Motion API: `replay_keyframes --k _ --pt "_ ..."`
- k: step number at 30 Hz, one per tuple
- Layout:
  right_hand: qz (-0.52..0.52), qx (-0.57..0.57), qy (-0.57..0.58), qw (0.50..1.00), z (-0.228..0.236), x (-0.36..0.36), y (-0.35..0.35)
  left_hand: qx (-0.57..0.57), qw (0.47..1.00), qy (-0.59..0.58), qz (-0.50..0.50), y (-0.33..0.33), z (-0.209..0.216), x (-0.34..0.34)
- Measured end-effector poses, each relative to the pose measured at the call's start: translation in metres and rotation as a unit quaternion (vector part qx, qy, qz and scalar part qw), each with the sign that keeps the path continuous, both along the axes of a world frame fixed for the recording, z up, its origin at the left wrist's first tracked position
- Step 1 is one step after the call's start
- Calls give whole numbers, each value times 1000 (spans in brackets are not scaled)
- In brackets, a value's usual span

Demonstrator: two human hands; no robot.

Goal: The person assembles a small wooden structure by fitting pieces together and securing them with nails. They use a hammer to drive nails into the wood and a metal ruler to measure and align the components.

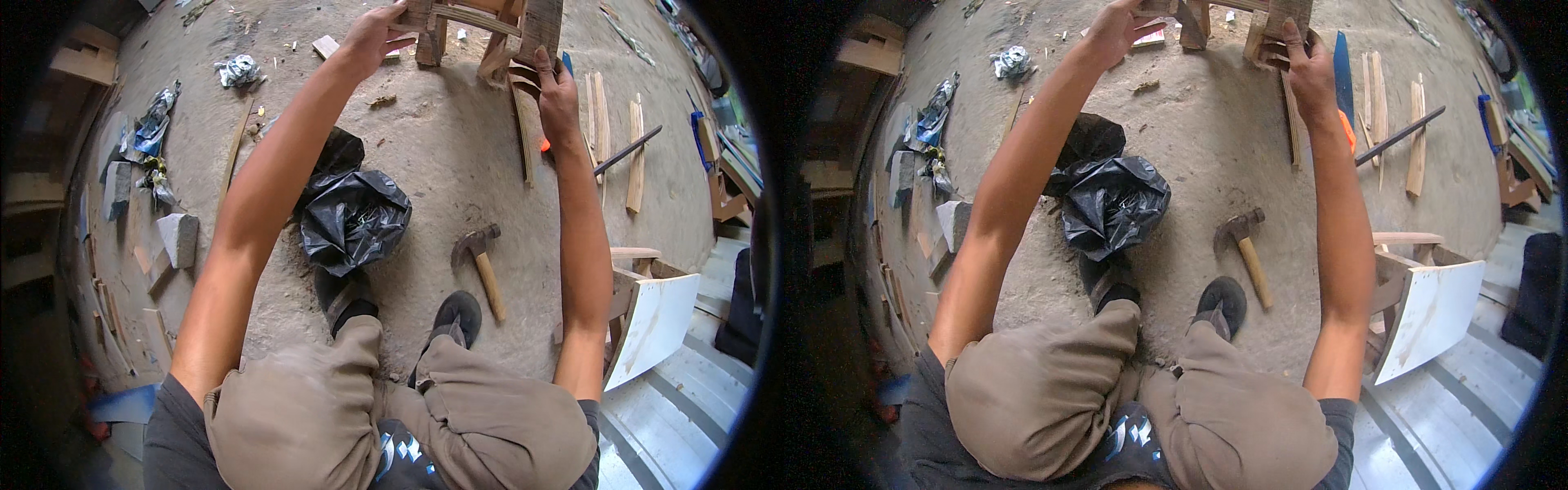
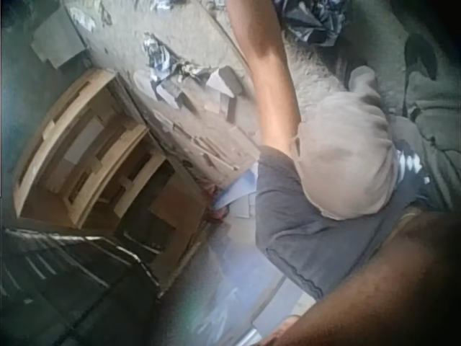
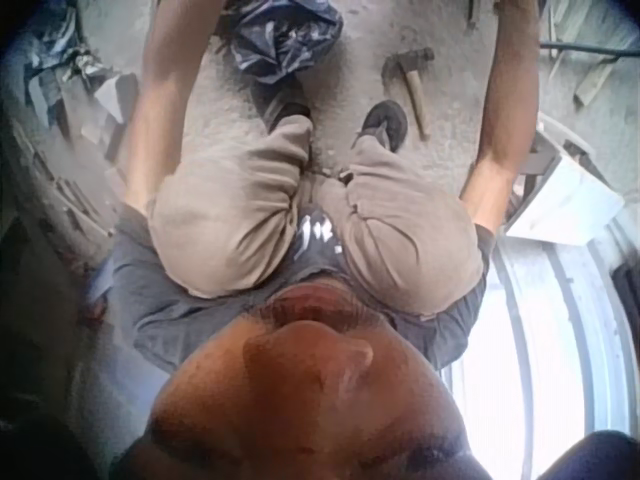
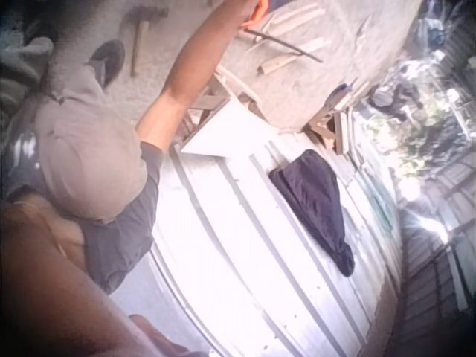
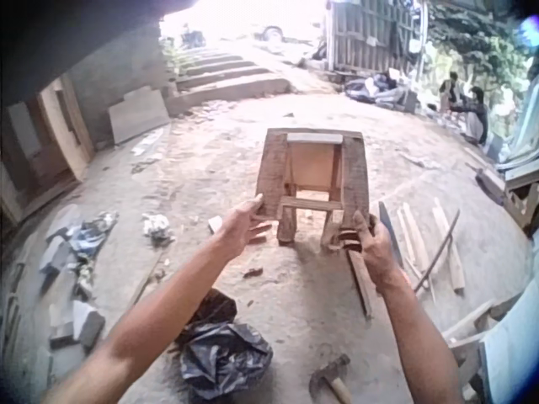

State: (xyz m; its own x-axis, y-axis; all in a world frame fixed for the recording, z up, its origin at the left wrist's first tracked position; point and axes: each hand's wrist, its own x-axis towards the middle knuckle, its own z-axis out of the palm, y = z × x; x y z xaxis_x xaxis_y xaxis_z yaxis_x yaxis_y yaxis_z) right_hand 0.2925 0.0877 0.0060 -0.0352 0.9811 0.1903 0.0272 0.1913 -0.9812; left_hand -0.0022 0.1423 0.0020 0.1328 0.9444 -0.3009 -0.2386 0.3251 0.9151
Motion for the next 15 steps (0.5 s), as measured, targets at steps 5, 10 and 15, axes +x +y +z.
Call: replay_keyframes --k 5,10,15 --pt "22 -27 34 999 -2 13 0 141 989 -51 -5 -6 -22 3" --pt "20 -21 216 976 -23 12 -23 188 980 -67 19 -39 -15 32" --pt "-11 13 323 946 -39 -8 -39 188 971 -146 -24 -69 -39 35"
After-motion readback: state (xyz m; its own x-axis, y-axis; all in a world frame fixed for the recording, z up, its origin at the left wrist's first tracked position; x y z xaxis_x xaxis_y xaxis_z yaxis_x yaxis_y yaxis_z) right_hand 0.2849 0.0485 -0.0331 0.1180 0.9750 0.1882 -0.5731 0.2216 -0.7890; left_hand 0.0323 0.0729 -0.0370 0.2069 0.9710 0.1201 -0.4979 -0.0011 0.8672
